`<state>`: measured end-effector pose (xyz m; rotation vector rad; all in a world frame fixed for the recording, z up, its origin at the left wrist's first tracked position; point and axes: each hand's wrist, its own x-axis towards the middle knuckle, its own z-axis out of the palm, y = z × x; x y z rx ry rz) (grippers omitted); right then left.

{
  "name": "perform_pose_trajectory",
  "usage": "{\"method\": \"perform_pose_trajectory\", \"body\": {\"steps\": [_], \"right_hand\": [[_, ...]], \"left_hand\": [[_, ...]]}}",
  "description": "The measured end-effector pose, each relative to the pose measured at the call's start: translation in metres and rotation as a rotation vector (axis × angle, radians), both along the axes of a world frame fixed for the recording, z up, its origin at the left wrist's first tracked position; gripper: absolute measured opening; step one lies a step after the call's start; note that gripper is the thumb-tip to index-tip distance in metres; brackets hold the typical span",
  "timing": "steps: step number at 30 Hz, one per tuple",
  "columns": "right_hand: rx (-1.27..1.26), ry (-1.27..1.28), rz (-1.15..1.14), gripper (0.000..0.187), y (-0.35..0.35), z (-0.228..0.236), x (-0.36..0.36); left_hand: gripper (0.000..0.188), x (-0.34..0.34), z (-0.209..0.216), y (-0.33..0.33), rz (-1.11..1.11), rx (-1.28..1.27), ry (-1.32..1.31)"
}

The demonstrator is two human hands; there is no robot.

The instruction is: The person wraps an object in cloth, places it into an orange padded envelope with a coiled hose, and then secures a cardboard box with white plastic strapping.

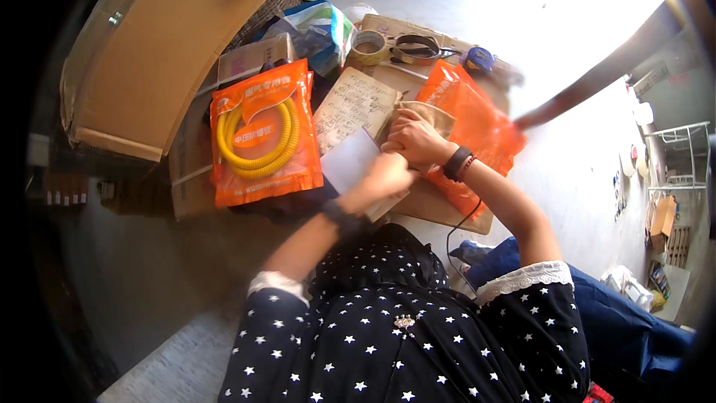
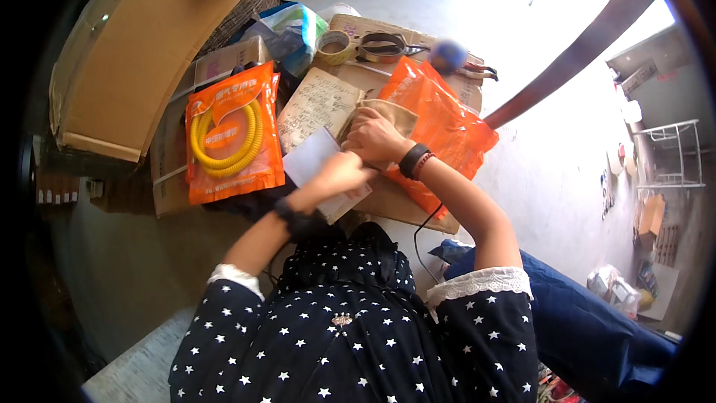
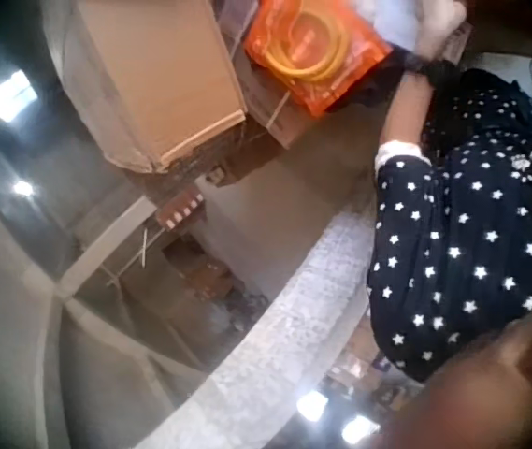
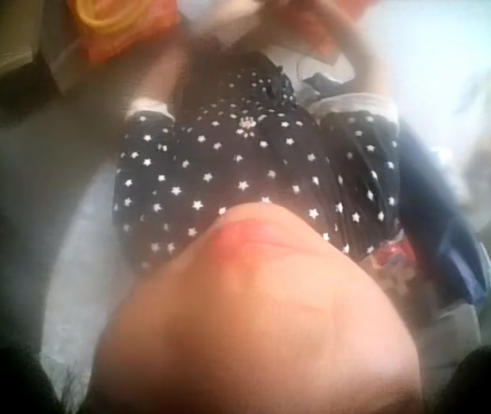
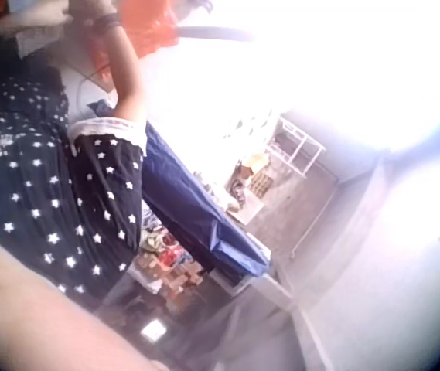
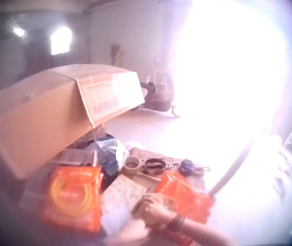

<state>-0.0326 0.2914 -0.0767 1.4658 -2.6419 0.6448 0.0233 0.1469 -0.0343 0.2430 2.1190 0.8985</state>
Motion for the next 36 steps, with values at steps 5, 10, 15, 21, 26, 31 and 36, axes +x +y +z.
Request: {"method": "perform_pose_trajectory", "body": {"steps": [5,10,15,21,26,31,36], "right_hand": [[-0.082,-0.064,0.006,0.018,0.01,0.01,0.019],[-0.156,-0.207,-0.037,0.025,0.023,0.009,0.028],[-0.163,-0.246,0.027,0.023,0.039,0.021,0.049],[-0.171,-0.235,0.082,0.019,0.061,0.014,0.074],[-0.001,-0.049,0.138,0.014,0.08,0.015,0.105],[0.139,0.092,0.124,0.01,0.113,0.016,0.133],[0.01,-0.029,-0.174,0.01,0.165,-0.006,0.16]], "left_hand": [[0.034,-0.046,0.007,-0.014,0.021,0.099,0.885],[0.042,-0.091,-0.042,0.017,-0.451,0.187,0.892],[0.033,-0.081,-0.03,0.025,-0.499,-0.013,0.896],[0.037,-0.081,-0.024,0.031,-0.543,-0.169,0.867],[0.042,-0.086,-0.041,0.031,-0.66,-0.2,1.043],[0.047,-0.085,-0.037,0.033,-0.753,-0.293,1.148],[0.05,-0.083,-0.04,0.027,-0.634,-0.15,1.096]]}}
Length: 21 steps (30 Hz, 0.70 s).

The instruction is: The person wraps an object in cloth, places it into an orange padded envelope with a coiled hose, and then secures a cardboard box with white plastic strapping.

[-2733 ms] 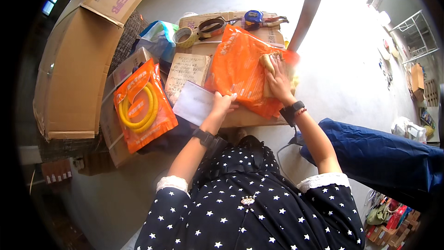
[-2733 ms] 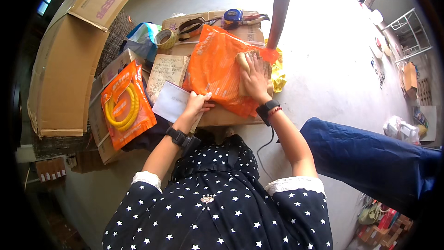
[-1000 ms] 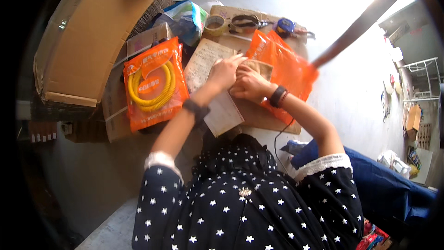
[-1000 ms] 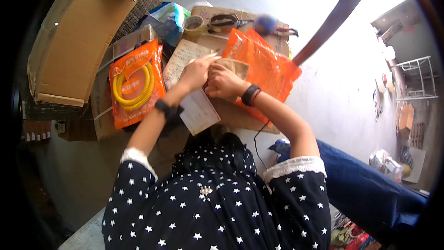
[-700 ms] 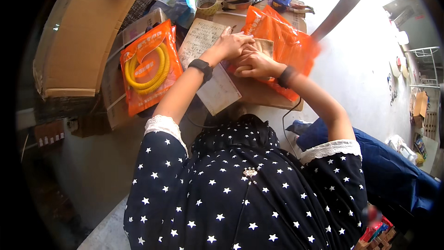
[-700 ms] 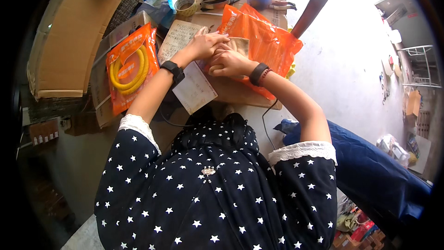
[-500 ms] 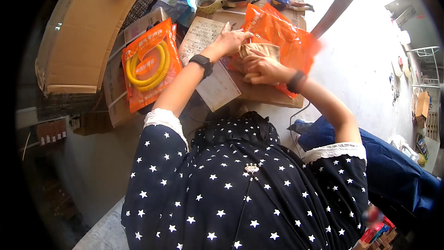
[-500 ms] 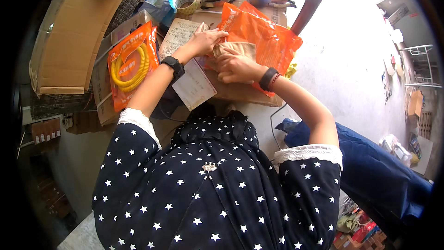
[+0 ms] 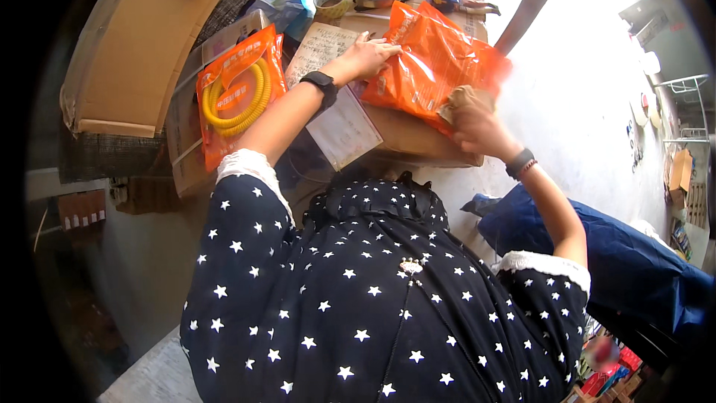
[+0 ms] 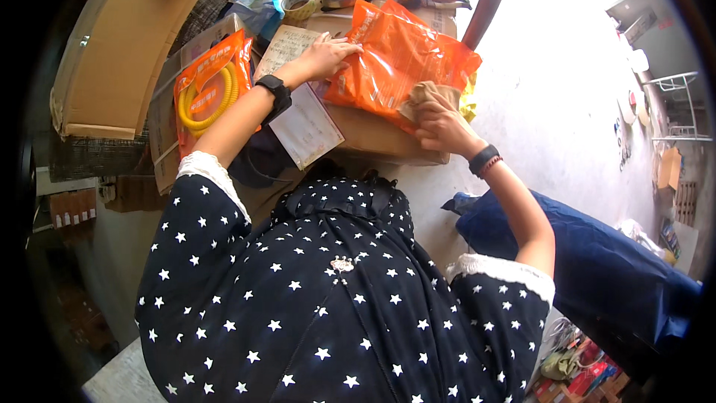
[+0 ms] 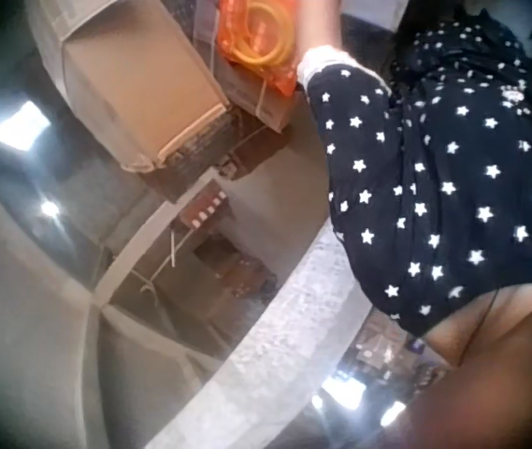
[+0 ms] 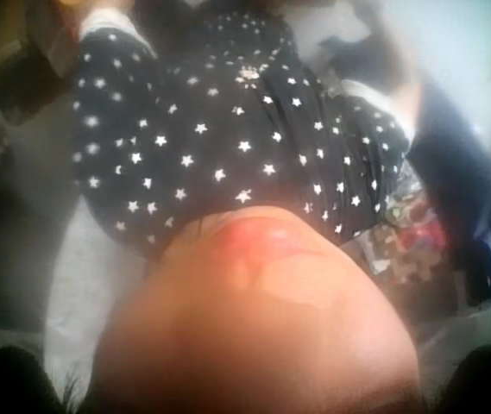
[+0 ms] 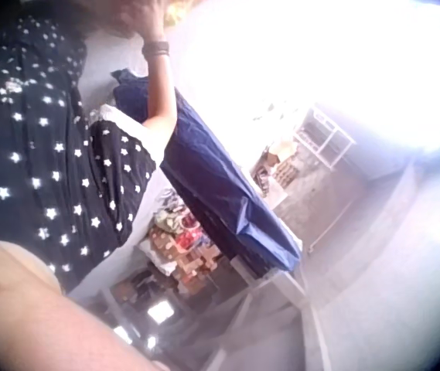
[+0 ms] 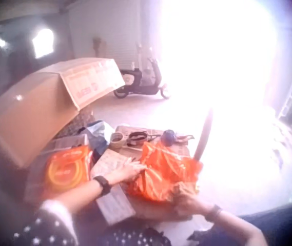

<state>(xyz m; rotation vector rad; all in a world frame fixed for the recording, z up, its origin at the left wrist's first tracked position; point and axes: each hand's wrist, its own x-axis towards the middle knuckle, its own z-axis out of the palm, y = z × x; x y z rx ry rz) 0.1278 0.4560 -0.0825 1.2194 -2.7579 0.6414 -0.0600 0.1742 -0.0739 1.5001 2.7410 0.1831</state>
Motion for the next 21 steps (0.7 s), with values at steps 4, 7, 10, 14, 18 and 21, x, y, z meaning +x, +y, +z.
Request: {"method": "perform_pose_trajectory", "body": {"steps": [4,7,10,14,18,21], "right_hand": [[0.073,-0.001,-0.147,0.014,0.012,-0.005,0.025],[-0.219,-0.025,-0.295,0.011,0.0,0.001,0.036],[-0.335,-0.182,-0.399,0.012,-0.001,-0.018,0.037],[-0.246,-0.052,-0.469,0.013,-0.005,-0.029,0.037],[-0.312,-0.025,-0.586,0.014,-0.01,-0.036,0.039],[-0.303,-0.022,-0.588,0.014,-0.015,-0.029,0.042]], "left_hand": [[0.038,0.013,0.025,-0.024,-0.062,0.071,-0.018],[0.033,0.036,0.025,-0.052,-0.123,-0.138,-0.012],[0.034,0.05,0.008,-0.075,-0.196,-0.211,0.01],[0.023,0.044,0.0,-0.08,-0.182,-0.269,0.059],[0.016,0.033,0.006,-0.088,-0.097,-0.139,-0.15],[0.014,-0.004,0.004,-0.098,0.16,0.197,-0.25]]}}
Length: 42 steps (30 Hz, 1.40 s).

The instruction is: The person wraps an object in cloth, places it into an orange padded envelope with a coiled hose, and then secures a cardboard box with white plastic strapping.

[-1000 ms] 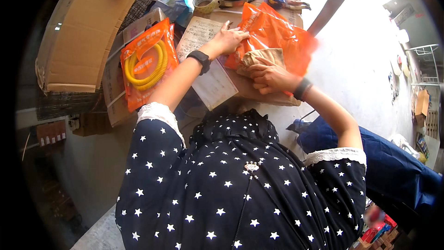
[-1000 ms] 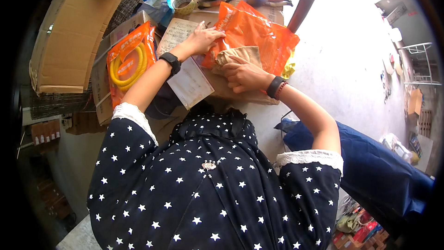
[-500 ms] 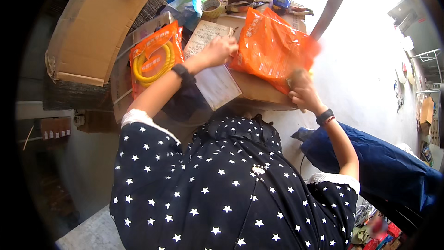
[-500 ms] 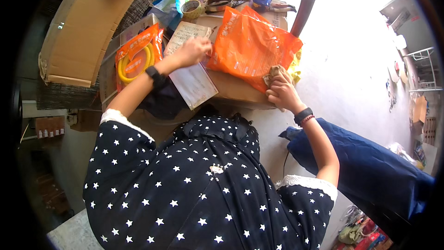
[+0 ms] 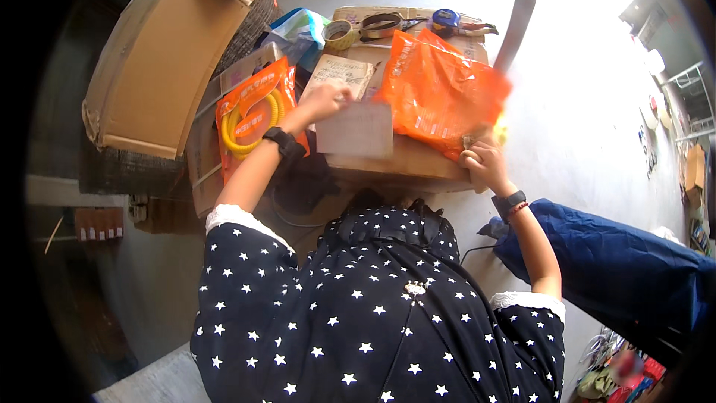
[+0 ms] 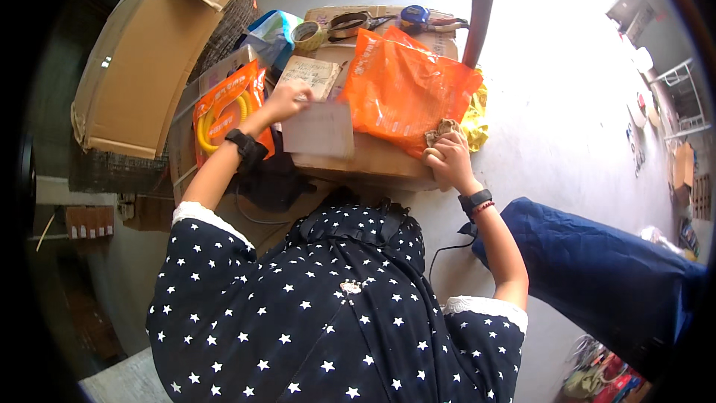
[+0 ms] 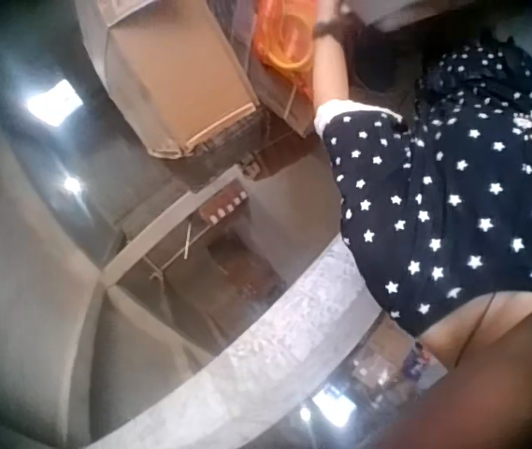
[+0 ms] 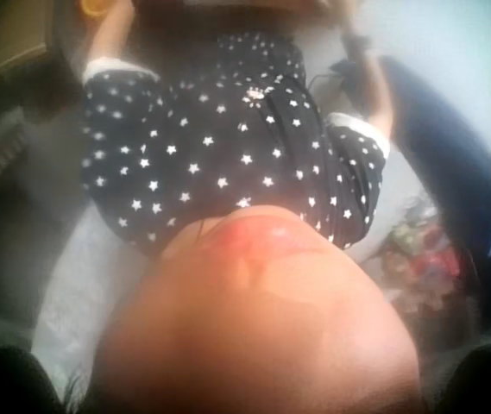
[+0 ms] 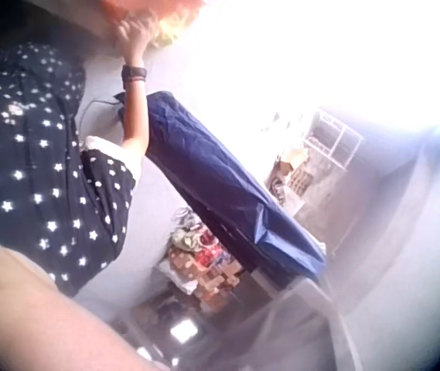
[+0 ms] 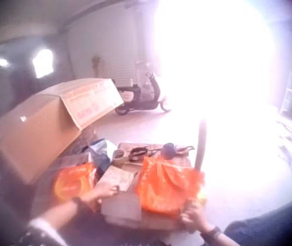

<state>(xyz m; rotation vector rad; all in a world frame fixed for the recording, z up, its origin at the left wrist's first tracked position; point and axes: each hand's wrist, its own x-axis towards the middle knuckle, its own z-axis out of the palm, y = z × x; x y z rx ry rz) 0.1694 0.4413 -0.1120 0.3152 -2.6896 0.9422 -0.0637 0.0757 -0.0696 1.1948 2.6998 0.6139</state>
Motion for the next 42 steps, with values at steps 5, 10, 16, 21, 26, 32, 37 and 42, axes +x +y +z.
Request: {"method": "perform_pose_trajectory", "body": {"steps": [5,10,16,21,26,32,37,42], "right_hand": [[-0.17,-0.102,-0.031,0.014,0.006,-0.019,-0.004],[-0.74,-0.235,-0.07,0.021,0.025,-0.017,-0.007],[-1.06,-0.186,-0.139,0.029,-0.007,0.044,-0.019],[0.226,0.077,-0.104,0.056,-0.043,0.023,-0.022],[0.326,0.001,-0.018,0.07,-0.021,0.022,-0.021],[-0.041,0.013,-0.252,0.056,0.049,-0.023,0.004],[-0.789,0.029,-0.637,0.053,0.059,-0.018,0.046],[-1.231,-0.078,-0.673,0.062,0.039,-0.011,0.071]], "left_hand": [[0.024,-0.05,-0.011,-0.019,0.691,-0.054,0.013],[0.044,0.004,0.022,0.043,0.218,0.048,0.481],[0.04,0.078,0.009,0.108,-0.343,-0.068,0.472],[0.036,0.08,0.001,0.111,-0.337,-0.074,0.432],[0.04,0.082,0.004,0.111,-0.329,-0.166,0.408],[0.062,0.103,0.006,0.124,-0.289,-0.363,0.509],[0.045,0.125,-0.025,0.139,-0.286,-0.227,0.653],[0.03,0.12,-0.048,0.16,-0.186,-0.226,0.837]]}}
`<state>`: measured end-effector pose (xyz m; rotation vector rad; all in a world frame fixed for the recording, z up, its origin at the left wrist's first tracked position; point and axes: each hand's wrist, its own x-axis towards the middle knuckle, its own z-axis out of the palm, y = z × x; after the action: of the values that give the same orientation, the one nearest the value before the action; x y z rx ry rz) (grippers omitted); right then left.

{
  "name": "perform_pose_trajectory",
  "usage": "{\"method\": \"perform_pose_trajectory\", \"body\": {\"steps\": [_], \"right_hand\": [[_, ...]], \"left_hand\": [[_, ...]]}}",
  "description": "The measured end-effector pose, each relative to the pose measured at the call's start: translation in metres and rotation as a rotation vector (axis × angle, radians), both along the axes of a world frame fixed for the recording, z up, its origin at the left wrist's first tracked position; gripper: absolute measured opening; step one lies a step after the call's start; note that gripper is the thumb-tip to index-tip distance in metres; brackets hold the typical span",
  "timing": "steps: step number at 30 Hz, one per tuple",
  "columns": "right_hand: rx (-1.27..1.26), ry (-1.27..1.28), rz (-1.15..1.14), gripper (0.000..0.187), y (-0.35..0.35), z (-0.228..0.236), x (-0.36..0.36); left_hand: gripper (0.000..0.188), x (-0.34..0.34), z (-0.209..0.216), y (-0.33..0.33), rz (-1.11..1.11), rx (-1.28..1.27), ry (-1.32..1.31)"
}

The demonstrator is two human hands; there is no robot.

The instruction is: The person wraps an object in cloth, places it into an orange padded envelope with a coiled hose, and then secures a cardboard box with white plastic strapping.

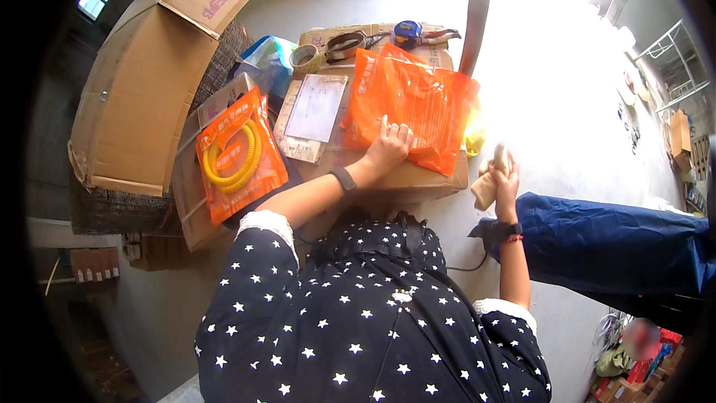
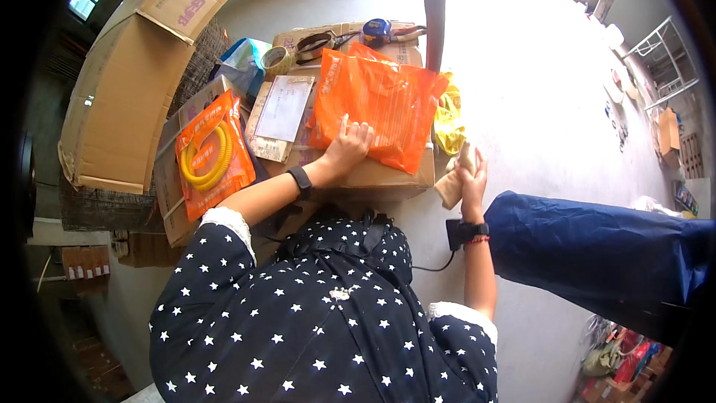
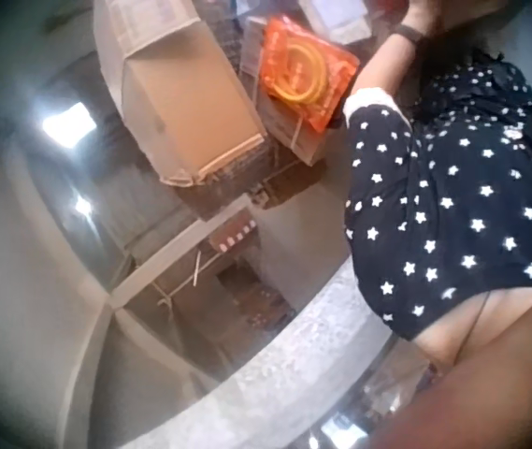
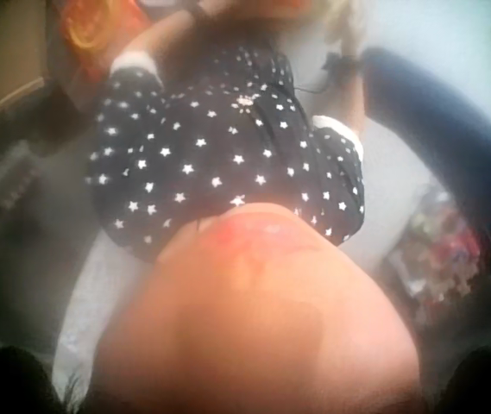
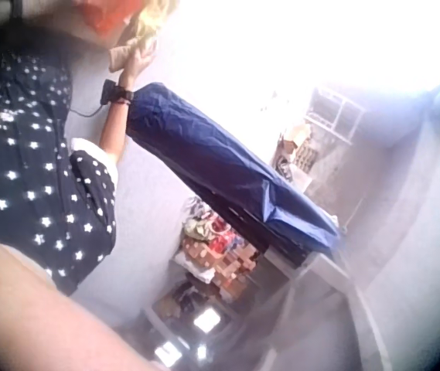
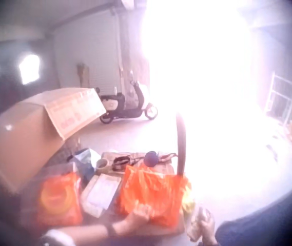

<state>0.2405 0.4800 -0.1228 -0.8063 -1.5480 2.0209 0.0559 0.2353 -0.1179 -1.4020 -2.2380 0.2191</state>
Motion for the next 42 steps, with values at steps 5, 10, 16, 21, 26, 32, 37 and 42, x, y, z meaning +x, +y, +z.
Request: {"method": "perform_pose_trajectory", "body": {"steps": [5,10,16,21,26,32,37,42], "right_hand": [[0.013,-0.049,0.038,0.057,-0.019,-0.011,0.013],[-0.078,0.013,0.031,0.054,-0.033,0.001,0.016],[-0.211,0.208,0.047,0.053,-0.046,0.028,0.015],[-0.554,0.317,0.193,0.052,-0.046,0.026,0.017],[-0.616,0.244,0.179,0.05,-0.059,0.031,0.01],[-0.578,0.248,0.258,0.04,-0.09,0.06,-0.014],[-0.63,0.317,0.322,0.049,-0.126,0.057,-0.054],[-0.617,0.332,0.423,0.052,-0.171,0.077,-0.082]], "left_hand": [[0.021,0.0,0.0,0.022,0.047,0.061,0.057],[0.022,-0.016,0.033,0.01,-0.109,0.078,-0.277],[0.025,-0.042,0.1,-0.008,0.003,0.428,-0.502],[0.031,-0.083,0.15,-0.056,0.235,1.06,-1.011],[0.014,-0.091,0.175,-0.146,0.24,1.802,-1.518],[0.01,-0.089,0.152,-0.289,0.311,2.0,-1.572],[0.01,-0.096,0.088,-0.395,0.562,1.952,-1.714],[0.009,-0.094,0.096,-0.414,0.547,1.879,-2.03]]}}
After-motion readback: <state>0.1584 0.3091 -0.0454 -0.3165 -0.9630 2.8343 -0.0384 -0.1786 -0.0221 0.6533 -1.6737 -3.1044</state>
